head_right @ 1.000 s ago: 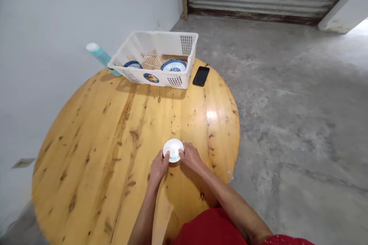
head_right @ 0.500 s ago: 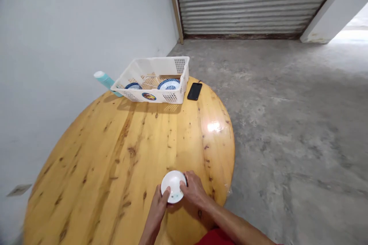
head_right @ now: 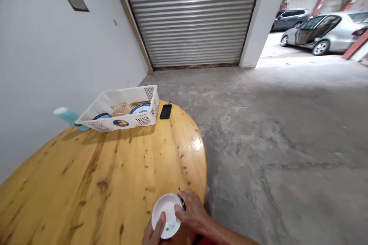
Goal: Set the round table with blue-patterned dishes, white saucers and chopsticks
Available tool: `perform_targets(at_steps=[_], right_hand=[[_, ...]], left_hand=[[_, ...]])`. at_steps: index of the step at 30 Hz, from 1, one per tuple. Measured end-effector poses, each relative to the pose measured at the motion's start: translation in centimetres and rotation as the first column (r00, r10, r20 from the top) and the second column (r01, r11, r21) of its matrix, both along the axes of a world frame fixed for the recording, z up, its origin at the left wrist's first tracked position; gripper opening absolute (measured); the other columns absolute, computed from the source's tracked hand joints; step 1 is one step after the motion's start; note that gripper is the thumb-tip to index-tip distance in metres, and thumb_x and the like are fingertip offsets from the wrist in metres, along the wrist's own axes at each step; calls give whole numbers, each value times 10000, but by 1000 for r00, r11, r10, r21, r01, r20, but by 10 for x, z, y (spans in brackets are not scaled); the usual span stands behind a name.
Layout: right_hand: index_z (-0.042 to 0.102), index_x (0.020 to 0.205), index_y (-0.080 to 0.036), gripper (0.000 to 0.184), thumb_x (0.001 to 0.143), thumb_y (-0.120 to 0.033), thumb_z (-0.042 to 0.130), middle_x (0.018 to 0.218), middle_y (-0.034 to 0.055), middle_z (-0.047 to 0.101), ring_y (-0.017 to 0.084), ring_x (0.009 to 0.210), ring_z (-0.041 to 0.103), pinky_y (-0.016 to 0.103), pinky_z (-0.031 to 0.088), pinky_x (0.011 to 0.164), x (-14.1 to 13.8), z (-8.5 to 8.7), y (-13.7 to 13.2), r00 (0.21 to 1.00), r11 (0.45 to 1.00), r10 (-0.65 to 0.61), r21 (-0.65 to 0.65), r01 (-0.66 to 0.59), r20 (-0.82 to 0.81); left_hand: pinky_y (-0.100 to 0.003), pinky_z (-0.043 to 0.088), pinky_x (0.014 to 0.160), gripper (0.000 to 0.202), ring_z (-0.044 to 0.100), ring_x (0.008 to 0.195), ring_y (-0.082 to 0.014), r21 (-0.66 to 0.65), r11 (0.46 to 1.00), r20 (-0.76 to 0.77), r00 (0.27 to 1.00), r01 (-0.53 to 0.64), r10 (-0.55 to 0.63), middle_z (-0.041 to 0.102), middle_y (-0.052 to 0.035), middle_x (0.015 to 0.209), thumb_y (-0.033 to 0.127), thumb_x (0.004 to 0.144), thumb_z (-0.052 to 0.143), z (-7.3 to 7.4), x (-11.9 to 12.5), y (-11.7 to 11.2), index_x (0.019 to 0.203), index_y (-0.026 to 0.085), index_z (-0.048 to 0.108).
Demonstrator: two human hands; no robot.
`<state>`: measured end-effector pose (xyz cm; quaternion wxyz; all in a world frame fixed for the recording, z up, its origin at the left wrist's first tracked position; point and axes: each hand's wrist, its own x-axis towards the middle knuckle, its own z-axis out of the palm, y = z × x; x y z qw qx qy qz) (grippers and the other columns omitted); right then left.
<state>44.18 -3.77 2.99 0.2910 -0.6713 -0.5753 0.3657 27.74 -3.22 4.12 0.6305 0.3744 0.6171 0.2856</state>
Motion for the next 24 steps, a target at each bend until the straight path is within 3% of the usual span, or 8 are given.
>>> perform_targets(at_steps=[3, 8, 11, 15, 19, 24], right_hand=[[668, 994, -185, 283, 847, -350, 490, 913, 62, 679, 205, 831, 621, 306, 458, 764, -2, 2, -26, 990, 991, -107, 70, 114, -90], [660, 1026, -180, 332, 892, -393, 443, 937, 59, 697, 205, 843, 629, 306, 474, 787, -4, 3, -61, 973, 982, -146, 94, 165, -181], [667, 990, -180, 313, 887, -381, 452, 923, 55, 702, 204, 837, 634, 307, 478, 790, 3, 6, -68, 971, 982, -121, 117, 148, -208], [675, 1057, -170, 353, 867, -374, 459, 1005, 77, 714, 220, 909, 647, 334, 492, 855, 22, 7, -62, 957, 976, -137, 133, 174, -254], [681, 1129, -153, 418, 859, -392, 470, 1060, 108, 715, 242, 963, 657, 372, 504, 908, 73, 2, -51, 947, 964, -168, 157, 216, -273], [671, 1228, -192, 462, 894, -426, 456, 1200, 124, 694, 274, 1115, 643, 421, 496, 1004, 185, -5, -51, 939, 941, -266, 155, 302, -216]], left_hand=[[-378, 605, 618, 770, 704, 964, -358, 15, 999, 33, 998, 51, -51, 740, -163, 1019, 764, 628, 697, -7, 1, -10, 1072, 135, 688], [-417, 593, 848, 673, 681, 1056, -338, -6, 999, 93, 995, 40, -39, 727, -153, 1091, 707, 630, 725, -15, 8, -39, 1010, 151, 695], [-429, 573, 890, 647, 679, 1061, -345, 26, 999, 113, 992, 46, -49, 728, -149, 1104, 671, 651, 732, -8, 15, -50, 1027, 146, 700], [-416, 565, 890, 684, 685, 1053, -337, 71, 997, 139, 990, 4, -14, 733, -150, 1100, 661, 669, 735, 0, 38, -48, 1101, 134, 682], [-419, 564, 869, 751, 695, 1012, -336, 90, 996, 126, 992, 8, -19, 736, -152, 1081, 690, 619, 755, -2, 94, -32, 1121, 138, 673], [-397, 550, 885, 718, 688, 998, -316, 153, 983, 106, 988, 97, -114, 731, -137, 1069, 691, 628, 746, 0, 211, -14, 1097, 151, 683]])
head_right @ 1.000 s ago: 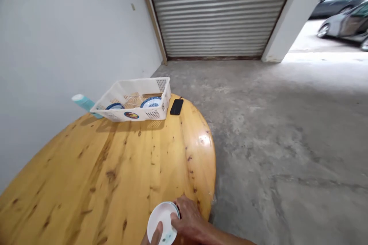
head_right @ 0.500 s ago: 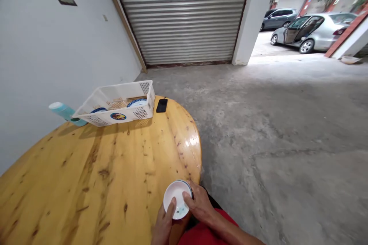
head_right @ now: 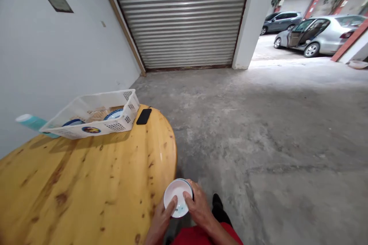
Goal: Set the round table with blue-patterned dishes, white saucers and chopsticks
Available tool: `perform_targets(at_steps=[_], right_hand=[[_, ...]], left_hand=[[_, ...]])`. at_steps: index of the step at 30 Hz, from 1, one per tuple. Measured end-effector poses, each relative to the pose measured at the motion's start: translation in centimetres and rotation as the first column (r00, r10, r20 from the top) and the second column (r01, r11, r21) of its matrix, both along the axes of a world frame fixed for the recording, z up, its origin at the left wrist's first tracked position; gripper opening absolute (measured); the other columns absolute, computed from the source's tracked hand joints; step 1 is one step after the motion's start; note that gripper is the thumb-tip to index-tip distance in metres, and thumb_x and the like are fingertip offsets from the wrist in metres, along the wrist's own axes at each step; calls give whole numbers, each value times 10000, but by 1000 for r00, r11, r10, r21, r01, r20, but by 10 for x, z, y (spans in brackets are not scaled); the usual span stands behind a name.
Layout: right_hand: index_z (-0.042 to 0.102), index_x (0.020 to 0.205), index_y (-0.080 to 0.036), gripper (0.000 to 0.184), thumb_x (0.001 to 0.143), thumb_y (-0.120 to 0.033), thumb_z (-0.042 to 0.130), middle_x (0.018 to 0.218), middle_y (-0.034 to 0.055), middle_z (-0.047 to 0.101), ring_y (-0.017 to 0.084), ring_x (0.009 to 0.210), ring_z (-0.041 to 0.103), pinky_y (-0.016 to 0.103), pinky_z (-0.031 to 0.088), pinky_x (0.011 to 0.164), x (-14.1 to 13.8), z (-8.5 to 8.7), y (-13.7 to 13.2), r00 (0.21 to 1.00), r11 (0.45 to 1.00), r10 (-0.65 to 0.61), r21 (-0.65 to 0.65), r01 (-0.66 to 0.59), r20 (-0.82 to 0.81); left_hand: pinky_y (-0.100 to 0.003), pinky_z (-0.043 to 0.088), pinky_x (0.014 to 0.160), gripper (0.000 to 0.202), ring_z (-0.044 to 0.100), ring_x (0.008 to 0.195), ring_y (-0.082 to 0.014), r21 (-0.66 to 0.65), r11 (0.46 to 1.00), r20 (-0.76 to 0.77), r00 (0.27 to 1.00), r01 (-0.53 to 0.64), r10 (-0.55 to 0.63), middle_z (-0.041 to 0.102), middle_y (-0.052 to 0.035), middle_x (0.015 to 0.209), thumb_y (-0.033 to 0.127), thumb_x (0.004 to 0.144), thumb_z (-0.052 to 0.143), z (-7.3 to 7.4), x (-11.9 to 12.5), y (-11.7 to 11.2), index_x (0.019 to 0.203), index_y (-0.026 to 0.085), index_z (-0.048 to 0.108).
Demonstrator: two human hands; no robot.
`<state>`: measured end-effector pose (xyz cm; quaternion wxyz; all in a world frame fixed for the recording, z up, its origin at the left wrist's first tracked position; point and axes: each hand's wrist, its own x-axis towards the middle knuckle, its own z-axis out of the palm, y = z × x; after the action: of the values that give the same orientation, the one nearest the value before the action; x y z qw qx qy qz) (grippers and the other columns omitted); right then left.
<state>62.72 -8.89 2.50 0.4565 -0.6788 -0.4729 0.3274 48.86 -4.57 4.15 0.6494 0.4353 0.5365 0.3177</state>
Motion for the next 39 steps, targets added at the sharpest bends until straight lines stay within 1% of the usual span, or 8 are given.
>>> perform_targets(at_steps=[6, 11, 15, 19, 23, 28, 33, 39], right_hand=[[633, 1290, -211, 487, 936, -473, 426, 1282, 127, 662, 288, 1199, 615, 442, 482, 1049, 135, 1, -11, 996, 997, -27, -65, 33, 91], [616, 1280, -189, 512, 925, -510, 432, 1269, 144, 666, 305, 1186, 621, 453, 484, 1036, 197, 15, 5, 996, 993, 14, -118, -4, 86], [598, 1287, -153, 539, 926, -517, 431, 1235, 153, 675, 289, 1128, 640, 414, 504, 986, 215, 21, 34, 999, 988, 39, -152, -33, 38], [600, 1287, -141, 560, 915, -535, 457, 1185, 145, 694, 277, 1070, 656, 388, 522, 928, 229, 16, 74, 999, 984, 37, -174, -37, -4], [642, 1219, -121, 582, 881, -574, 504, 1081, 140, 725, 281, 979, 675, 373, 545, 834, 249, 13, 128, 999, 982, -46, -181, 48, 17], [686, 1113, -143, 549, 854, -607, 545, 935, 103, 742, 270, 874, 676, 344, 546, 734, 272, 27, 215, 995, 989, -52, -137, 63, 81], [685, 1103, -133, 610, 825, -660, 551, 937, 123, 740, 292, 886, 676, 351, 539, 718, 280, 31, 290, 993, 981, -27, -186, 49, 118], [666, 1086, -138, 604, 806, -664, 570, 943, 114, 738, 287, 842, 689, 362, 550, 715, 277, 19, 366, 995, 946, 98, -309, -100, -23]], left_hand=[[-348, 523, 840, 684, 657, 939, -257, 70, 989, 72, 988, 132, -137, 716, -110, 1044, 715, 765, 618, 13, 132, 10, 1160, 159, 665], [-334, 495, 897, 710, 635, 1001, -244, 70, 987, 70, 986, 145, -150, 691, -105, 1125, 733, 826, 524, 25, 185, 28, 1245, 169, 630], [-337, 475, 948, 752, 610, 1070, -249, 32, 992, 59, 990, 125, -127, 646, -113, 1254, 748, 838, 465, 28, 203, 55, 1304, 171, 593], [-359, 471, 925, 739, 600, 1025, -249, 5, 988, 58, 986, 156, -156, 653, -113, 1193, 755, 874, 373, 20, 221, 97, 1263, 166, 590], [-373, 467, 884, 711, 585, 964, -236, 19, 979, 120, 972, 202, -203, 645, -107, 1132, 728, 906, 352, 12, 242, 155, 1276, 157, 559], [-330, 462, 801, 652, 565, 886, -197, 119, 960, 130, 955, 252, -267, 635, -84, 1073, 670, 958, 283, 15, 260, 243, 1273, 168, 555], [-318, 453, 765, 683, 562, 853, -192, 148, 967, 103, 969, 208, -224, 636, -82, 1028, 673, 962, 243, 20, 263, 313, 1277, 157, 560], [-332, 465, 831, 676, 576, 925, -206, 38, 995, 16, 995, 94, -95, 643, -78, 1098, 690, 950, 274, 20, 248, 362, 1345, 213, 544]])
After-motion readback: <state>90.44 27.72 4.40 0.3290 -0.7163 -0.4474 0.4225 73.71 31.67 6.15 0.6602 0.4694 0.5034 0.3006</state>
